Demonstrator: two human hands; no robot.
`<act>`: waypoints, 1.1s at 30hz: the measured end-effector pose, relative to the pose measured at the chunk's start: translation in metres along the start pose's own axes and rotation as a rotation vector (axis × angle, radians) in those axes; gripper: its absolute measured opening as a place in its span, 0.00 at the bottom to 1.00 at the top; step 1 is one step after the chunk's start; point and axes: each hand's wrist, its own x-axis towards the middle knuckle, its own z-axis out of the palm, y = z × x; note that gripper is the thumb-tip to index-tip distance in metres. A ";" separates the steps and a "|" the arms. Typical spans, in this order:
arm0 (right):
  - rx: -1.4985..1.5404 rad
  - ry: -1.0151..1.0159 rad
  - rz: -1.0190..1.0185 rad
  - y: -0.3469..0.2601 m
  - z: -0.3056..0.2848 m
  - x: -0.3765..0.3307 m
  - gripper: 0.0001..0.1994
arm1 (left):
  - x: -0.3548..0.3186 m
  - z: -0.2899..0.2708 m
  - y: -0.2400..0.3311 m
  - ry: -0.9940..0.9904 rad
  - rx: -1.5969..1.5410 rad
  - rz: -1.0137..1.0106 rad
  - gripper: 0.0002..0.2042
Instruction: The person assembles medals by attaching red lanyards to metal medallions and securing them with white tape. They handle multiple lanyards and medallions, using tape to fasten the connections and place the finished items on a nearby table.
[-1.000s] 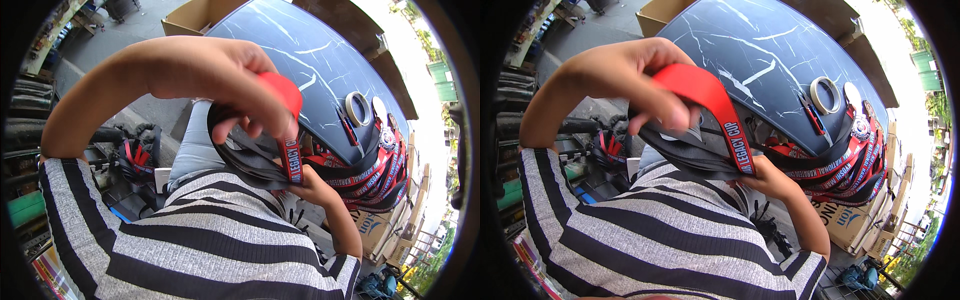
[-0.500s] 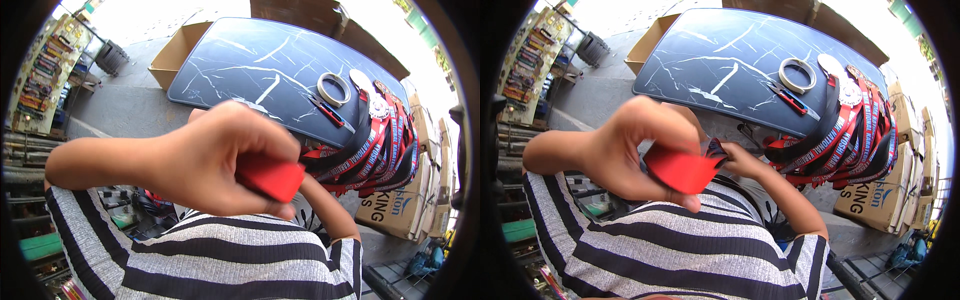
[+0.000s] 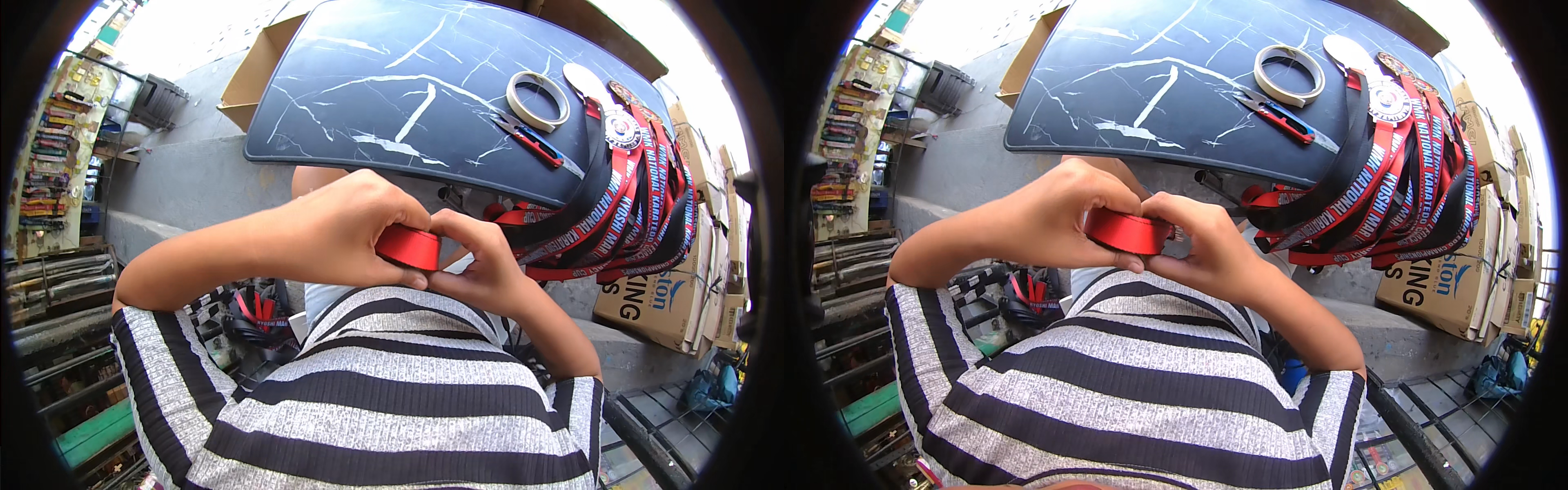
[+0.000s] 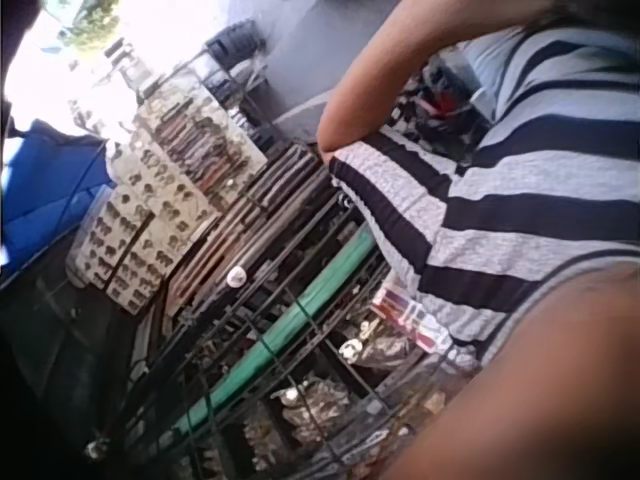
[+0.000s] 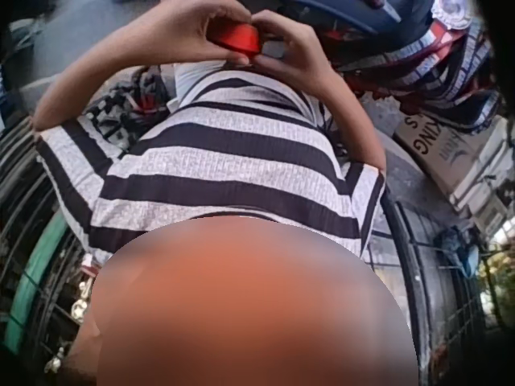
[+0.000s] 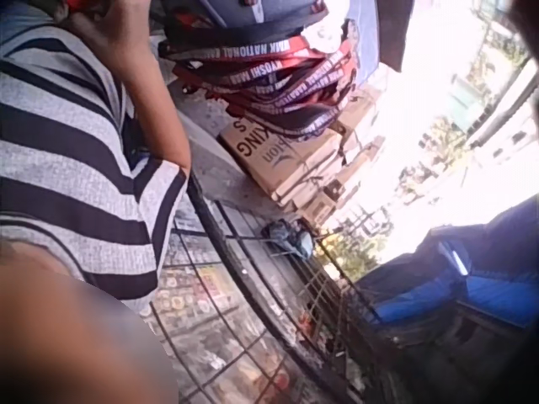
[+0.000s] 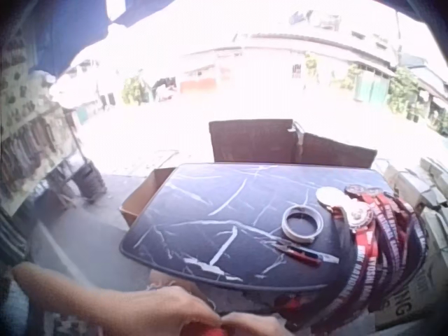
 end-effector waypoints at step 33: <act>-0.301 -0.025 0.264 -0.001 0.000 0.003 0.22 | -0.011 0.087 -0.080 0.381 -0.280 0.116 0.16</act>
